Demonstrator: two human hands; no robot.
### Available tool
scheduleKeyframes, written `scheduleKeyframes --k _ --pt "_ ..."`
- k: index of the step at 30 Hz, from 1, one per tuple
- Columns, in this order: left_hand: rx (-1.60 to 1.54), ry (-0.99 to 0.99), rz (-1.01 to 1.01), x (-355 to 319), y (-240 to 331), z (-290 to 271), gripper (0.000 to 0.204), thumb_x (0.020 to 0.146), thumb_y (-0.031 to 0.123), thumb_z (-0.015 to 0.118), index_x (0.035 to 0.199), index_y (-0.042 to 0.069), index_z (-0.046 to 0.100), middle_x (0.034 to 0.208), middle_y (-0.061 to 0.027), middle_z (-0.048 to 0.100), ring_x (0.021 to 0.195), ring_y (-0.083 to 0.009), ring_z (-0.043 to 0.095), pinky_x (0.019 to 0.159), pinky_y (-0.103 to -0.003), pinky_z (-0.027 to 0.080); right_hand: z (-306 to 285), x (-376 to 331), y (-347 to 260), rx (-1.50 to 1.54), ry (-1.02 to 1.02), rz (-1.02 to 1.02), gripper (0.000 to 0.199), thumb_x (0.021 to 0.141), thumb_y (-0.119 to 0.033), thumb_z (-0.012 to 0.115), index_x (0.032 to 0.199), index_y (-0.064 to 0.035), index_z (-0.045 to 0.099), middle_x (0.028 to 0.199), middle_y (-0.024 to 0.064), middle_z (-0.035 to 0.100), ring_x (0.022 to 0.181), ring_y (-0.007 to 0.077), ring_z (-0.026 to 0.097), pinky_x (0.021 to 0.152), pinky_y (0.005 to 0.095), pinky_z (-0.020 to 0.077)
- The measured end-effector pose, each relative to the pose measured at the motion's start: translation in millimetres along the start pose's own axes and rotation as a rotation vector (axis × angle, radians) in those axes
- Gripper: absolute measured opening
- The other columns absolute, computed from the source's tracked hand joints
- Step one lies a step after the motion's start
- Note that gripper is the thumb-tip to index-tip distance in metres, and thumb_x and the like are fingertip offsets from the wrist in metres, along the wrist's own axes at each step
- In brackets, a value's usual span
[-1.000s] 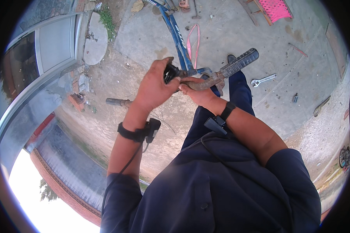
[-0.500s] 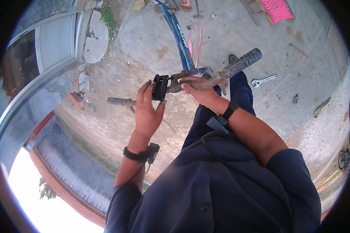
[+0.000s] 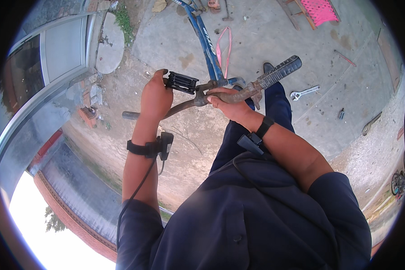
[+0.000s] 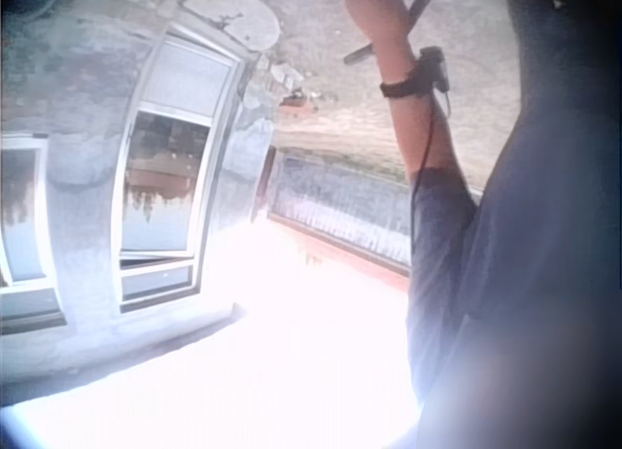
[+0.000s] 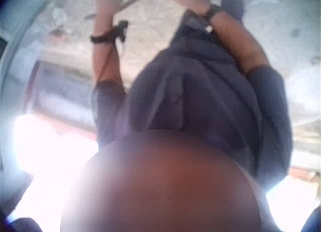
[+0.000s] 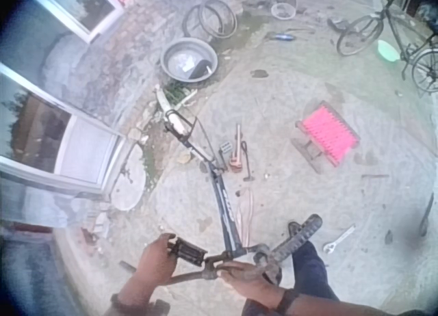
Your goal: The person attaches a handlebar to a bicycle frame, then wraps a black cable around the handlebar stem. The person handles the handlebar, frame, and cable by hand.
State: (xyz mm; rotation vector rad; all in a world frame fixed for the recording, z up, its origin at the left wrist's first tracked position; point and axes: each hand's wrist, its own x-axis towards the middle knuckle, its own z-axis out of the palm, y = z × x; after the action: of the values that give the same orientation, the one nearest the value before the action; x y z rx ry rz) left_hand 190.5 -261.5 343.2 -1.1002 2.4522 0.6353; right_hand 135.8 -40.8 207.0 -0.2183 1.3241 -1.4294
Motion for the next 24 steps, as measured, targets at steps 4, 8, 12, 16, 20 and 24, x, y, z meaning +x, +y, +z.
scheduleKeyframes --k 4,8,12,16,20,24 --pt "-0.047 0.031 0.094 15.0 11.9 3.3 0.048 0.083 0.001 0.056 0.131 -0.001 0.057 0.108 -0.0244 0.072 0.101 -0.0425 0.069 0.088 -0.048 0.054 -0.5 -1.0 -4.2 -0.024 0.004 -0.014 0.023 0.092 -0.019 0.075 0.109 -0.0038 0.072 0.091 0.0077 0.072 0.085 0.0158 0.067 0.079 0.0320 0.0538" --pt "-0.165 0.038 0.177 19.6 32.9 8.1 0.049 0.085 0.008 0.060 0.133 -0.002 0.056 0.111 -0.0257 0.072 0.104 -0.0425 0.069 0.090 -0.046 0.054 -1.2 -0.5 -4.3 -0.028 -0.017 -0.040 0.024 0.096 -0.012 0.071 0.117 0.0001 0.070 0.081 -0.0007 0.063 0.076 0.0066 0.055 0.069 0.0247 0.0483" --pt "-0.207 0.031 0.191 2.1 63.2 18.8 0.052 0.086 0.008 0.069 0.135 -0.004 0.055 0.123 -0.0258 0.067 0.109 -0.0400 0.067 0.095 -0.041 0.053 -0.9 0.6 -0.6 -0.014 -0.007 -0.013 0.022 0.092 -0.018 0.075 0.109 -0.0040 0.072 0.096 0.0086 0.073 0.090 0.0167 0.068 0.082 0.0331 0.0540" --pt "-0.115 0.021 0.330 -20.8 77.0 25.9 0.056 0.079 0.004 0.075 0.132 -0.002 0.058 0.122 -0.0233 0.063 0.109 -0.0410 0.064 0.093 -0.043 0.053 -0.5 0.0 2.6 0.001 0.004 -0.032 0.021 0.093 -0.015 0.074 0.111 -0.0046 0.071 0.098 0.0088 0.073 0.093 0.0165 0.068 0.084 0.0333 0.0541" --pt "-0.080 0.001 0.509 -38.8 70.5 29.1 0.053 0.076 -0.001 0.073 0.127 0.000 0.060 0.124 -0.0199 0.062 0.115 -0.0406 0.061 0.096 -0.046 0.051 -1.4 0.3 2.7 -0.044 0.010 -0.072 0.020 0.094 -0.013 0.073 0.112 -0.0044 0.070 0.099 0.0095 0.073 0.094 0.0168 0.069 0.085 0.0324 0.0541" --pt "0.070 0.014 0.645 -60.1 59.3 29.3 0.048 0.078 0.005 0.076 0.125 0.002 0.061 0.124 -0.0178 0.063 0.120 -0.0373 0.059 0.102 -0.047 0.047 -1.0 0.6 2.7 -0.017 -0.012 -0.056 0.020 0.094 -0.012 0.072 0.112 -0.0041 0.069 0.098 0.0094 0.073 0.093 0.0168 0.069 0.084 0.0324 0.0543"
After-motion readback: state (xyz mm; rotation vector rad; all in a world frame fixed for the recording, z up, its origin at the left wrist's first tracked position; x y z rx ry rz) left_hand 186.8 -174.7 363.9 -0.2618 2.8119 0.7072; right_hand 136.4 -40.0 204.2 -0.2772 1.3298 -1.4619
